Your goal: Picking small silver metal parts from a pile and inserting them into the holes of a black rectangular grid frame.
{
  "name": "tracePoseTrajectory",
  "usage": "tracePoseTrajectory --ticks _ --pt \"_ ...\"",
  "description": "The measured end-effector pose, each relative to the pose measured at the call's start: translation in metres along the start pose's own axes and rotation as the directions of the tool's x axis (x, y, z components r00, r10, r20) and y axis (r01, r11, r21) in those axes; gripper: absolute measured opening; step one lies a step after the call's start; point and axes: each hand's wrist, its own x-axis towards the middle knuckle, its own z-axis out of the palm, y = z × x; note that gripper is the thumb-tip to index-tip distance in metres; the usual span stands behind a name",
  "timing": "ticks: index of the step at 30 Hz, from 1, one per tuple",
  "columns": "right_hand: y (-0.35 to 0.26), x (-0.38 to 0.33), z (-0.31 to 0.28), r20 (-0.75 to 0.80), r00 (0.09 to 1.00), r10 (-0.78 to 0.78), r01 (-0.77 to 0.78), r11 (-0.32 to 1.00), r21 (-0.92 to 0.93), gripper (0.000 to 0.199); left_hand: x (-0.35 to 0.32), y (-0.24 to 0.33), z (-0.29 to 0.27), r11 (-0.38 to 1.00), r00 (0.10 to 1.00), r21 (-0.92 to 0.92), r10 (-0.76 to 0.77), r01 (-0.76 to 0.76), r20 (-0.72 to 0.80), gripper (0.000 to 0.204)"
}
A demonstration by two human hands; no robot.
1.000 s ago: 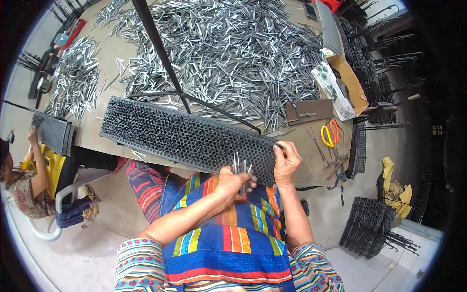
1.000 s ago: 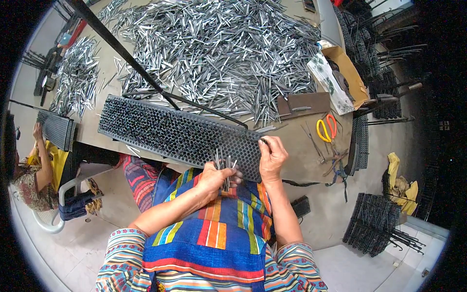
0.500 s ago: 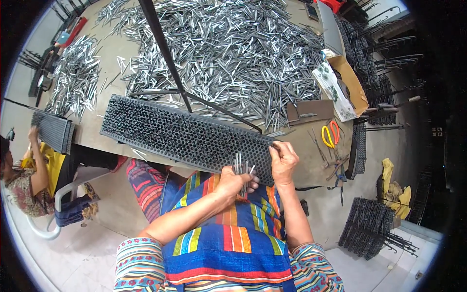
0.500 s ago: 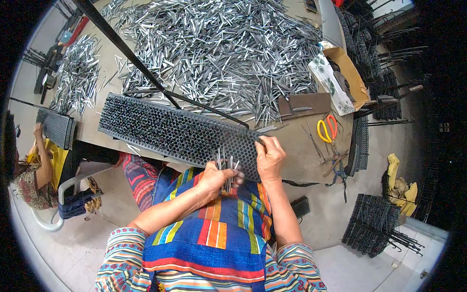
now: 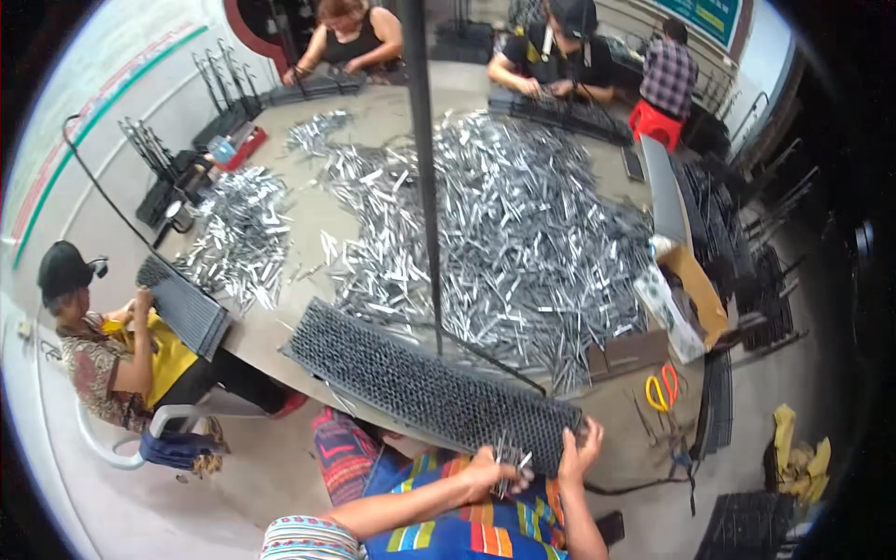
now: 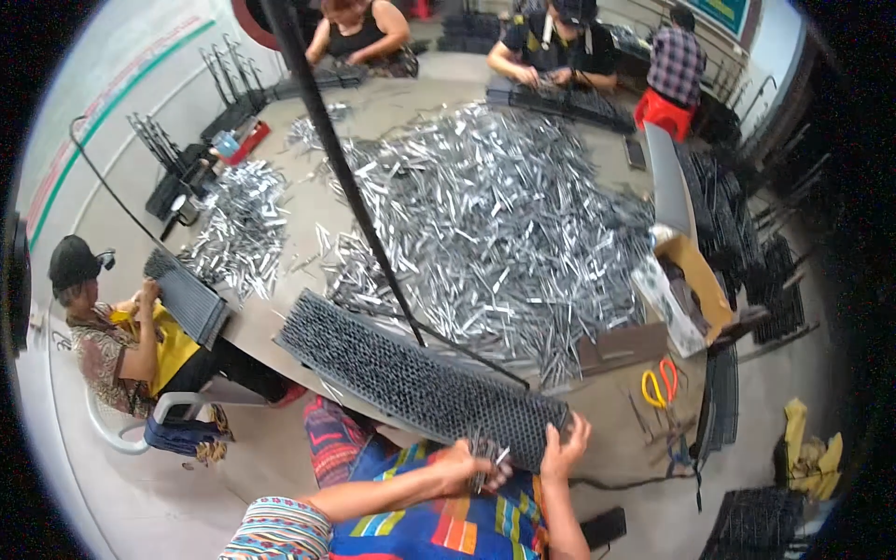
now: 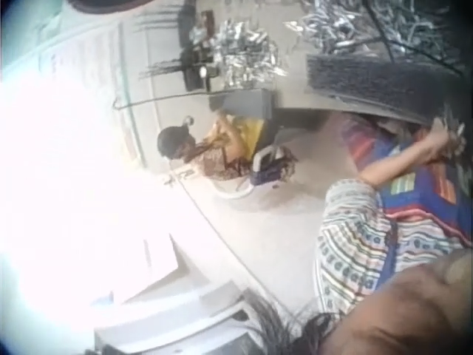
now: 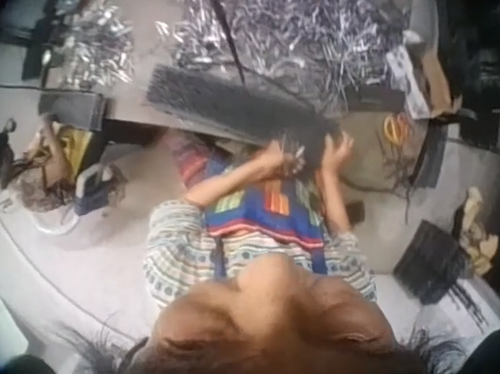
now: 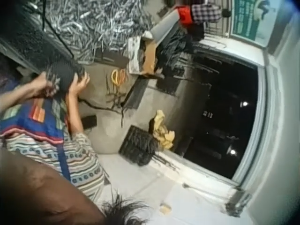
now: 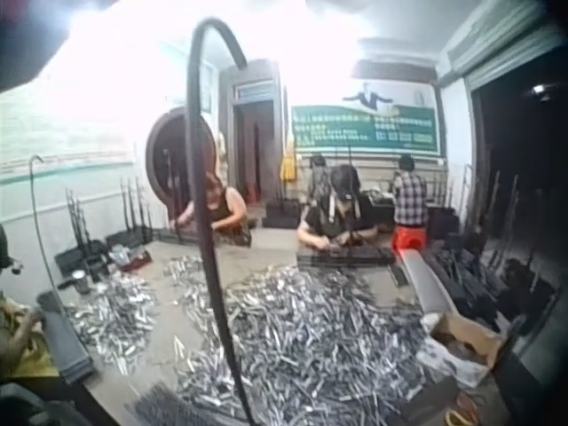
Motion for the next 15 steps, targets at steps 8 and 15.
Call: tracePoseTrajectory --ticks 8,15 --pt "0.028 0.010 0.008 0.116 0.993 0.028 -0.046 0.986 0.162 0.025 -0.017 -0.025 -0.014 0.993 0.950 0.122 -0.041 0.004 0.310 0.028" --pt "0.024 0.027 0.011 0.164 0.986 0.006 -0.016 0.998 0.060 0.026 -0.003 -0.026 -0.006 0.946 0.943 0.304 0.010 -0.117 0.332 0.017"
